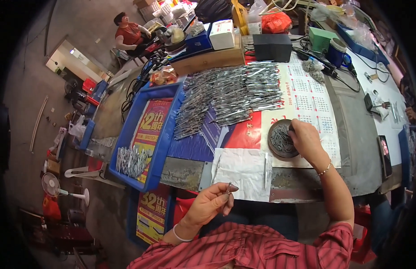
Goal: Assembling small metal components at a workbench in a manual assembly line.
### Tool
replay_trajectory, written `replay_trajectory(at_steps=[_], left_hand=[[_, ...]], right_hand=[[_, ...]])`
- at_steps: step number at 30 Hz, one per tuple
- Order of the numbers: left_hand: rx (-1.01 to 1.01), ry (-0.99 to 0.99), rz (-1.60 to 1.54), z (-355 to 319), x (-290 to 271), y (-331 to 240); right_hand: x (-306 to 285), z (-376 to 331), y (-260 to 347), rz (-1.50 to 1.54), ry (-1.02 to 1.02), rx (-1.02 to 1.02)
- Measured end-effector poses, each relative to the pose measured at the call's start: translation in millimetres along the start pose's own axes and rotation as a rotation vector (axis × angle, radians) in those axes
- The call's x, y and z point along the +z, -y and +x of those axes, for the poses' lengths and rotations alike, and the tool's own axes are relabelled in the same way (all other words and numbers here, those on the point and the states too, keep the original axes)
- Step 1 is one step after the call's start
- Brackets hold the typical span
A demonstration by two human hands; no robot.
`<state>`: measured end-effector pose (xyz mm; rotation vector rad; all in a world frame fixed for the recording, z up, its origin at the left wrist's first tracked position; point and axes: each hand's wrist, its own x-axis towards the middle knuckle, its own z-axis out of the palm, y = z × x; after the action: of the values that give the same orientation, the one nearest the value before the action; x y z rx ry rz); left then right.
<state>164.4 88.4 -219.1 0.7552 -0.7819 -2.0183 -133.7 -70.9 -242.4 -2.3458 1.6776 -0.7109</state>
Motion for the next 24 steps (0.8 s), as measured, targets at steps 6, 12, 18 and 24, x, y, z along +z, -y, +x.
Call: replay_trajectory(at_steps=[6,12,18,24], left_hand=[[0.022,-0.024,0.239,-0.5,5.6,8.4],[-0.007,-0.042,0.289,3.4,9.0,10.2],[0.001,-0.078,0.272,6.7,10.3,12.9],[-0.025,-0.053,0.242,10.9,11.1,21.7]], right_hand=[[-19.6,-15.0,14.3,0.525,-0.056,0.135],[-28.6,-42.7,50.6,1.268,0.118,0.370],[-24.7,-65.0,50.0,1.419,0.278,0.447],[-39.8,-91.8,43.2,1.381,0.253,0.537]])
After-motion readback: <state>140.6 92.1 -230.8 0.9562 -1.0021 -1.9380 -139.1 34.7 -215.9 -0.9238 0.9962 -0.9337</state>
